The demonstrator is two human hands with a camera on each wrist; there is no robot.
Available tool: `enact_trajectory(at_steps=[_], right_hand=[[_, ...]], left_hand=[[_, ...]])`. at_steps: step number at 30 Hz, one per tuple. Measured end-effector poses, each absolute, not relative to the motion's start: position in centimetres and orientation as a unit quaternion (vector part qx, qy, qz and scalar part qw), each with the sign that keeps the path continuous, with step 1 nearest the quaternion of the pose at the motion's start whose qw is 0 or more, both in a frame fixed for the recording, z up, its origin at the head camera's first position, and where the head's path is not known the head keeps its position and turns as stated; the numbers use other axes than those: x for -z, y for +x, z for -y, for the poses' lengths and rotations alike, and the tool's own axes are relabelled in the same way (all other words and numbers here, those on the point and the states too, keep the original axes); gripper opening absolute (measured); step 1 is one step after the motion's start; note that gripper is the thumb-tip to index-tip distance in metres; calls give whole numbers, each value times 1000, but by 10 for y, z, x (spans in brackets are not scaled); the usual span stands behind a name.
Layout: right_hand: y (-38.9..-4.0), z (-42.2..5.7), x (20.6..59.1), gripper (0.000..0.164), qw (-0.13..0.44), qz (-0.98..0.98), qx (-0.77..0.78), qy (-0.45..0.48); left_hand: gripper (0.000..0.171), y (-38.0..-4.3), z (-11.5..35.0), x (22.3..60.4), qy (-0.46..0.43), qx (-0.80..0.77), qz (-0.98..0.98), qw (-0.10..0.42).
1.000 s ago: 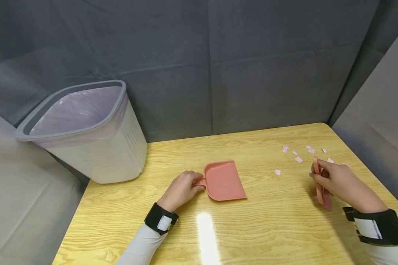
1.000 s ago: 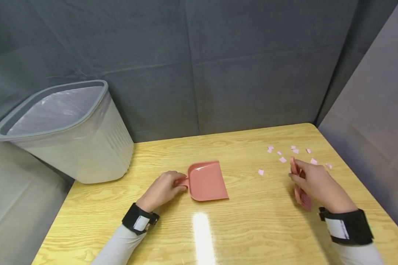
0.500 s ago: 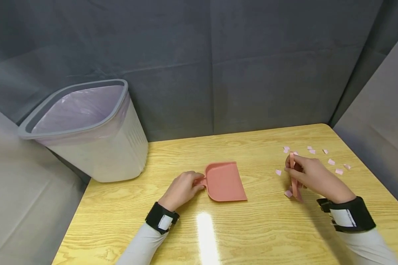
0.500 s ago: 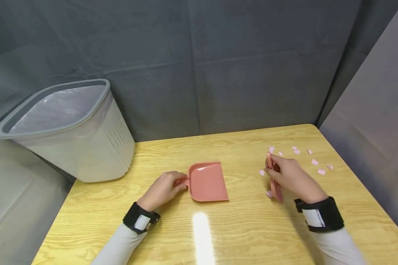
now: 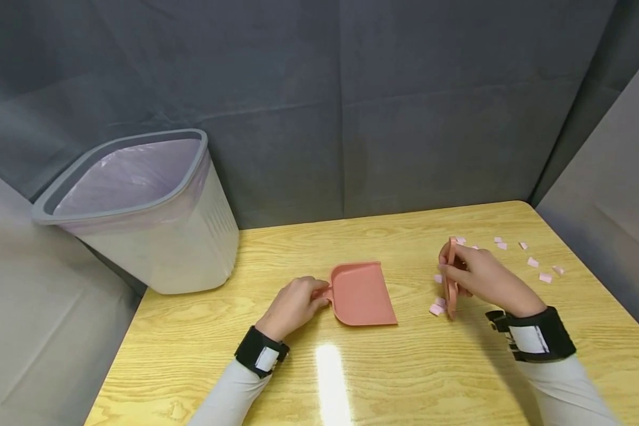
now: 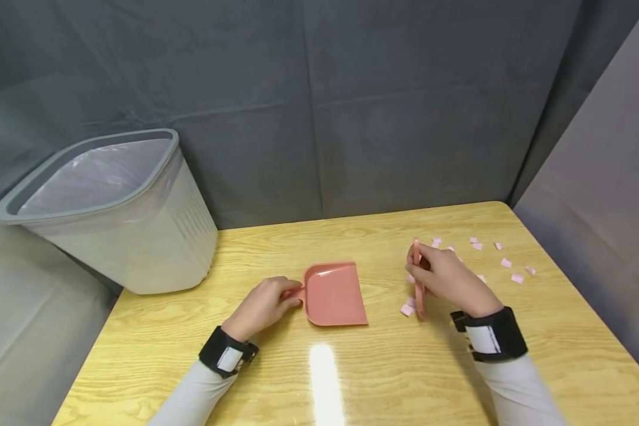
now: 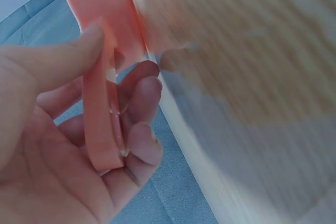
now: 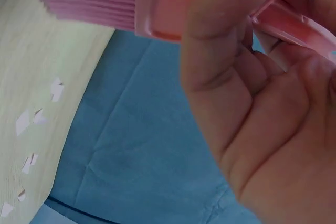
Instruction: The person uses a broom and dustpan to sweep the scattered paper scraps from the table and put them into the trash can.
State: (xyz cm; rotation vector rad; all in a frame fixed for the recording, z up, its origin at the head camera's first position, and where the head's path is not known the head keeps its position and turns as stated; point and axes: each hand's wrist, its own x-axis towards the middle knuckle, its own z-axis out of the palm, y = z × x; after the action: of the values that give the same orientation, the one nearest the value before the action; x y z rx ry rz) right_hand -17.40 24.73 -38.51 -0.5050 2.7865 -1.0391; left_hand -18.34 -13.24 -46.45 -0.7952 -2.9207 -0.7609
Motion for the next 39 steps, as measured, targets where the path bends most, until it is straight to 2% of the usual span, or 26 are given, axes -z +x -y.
enact_trajectory(at_steps=[7,12,16,19,25,39], right_hand=[[-171,-259,370,27,41,-933,317,-163],[-169,-271,362,19,21,-951,271,-150],[-171,-273,363,20,30,-958,251,-139],[-173,-270,369,20,50,-958,248,-132],[-175,-256,383,7,47,-955,249,-152],[-174,-215,397,10,8,-936,308,-172]], left_hand=[[27,-184,133,465,-260,237,936,12],[26,-185,134,463,-256,230,939,13],[26,-186,134,463,-258,222,940,16],[25,-185,135,464,-261,218,940,19],[29,-184,134,467,-263,215,940,20],[33,-186,135,469,-254,216,943,20]])
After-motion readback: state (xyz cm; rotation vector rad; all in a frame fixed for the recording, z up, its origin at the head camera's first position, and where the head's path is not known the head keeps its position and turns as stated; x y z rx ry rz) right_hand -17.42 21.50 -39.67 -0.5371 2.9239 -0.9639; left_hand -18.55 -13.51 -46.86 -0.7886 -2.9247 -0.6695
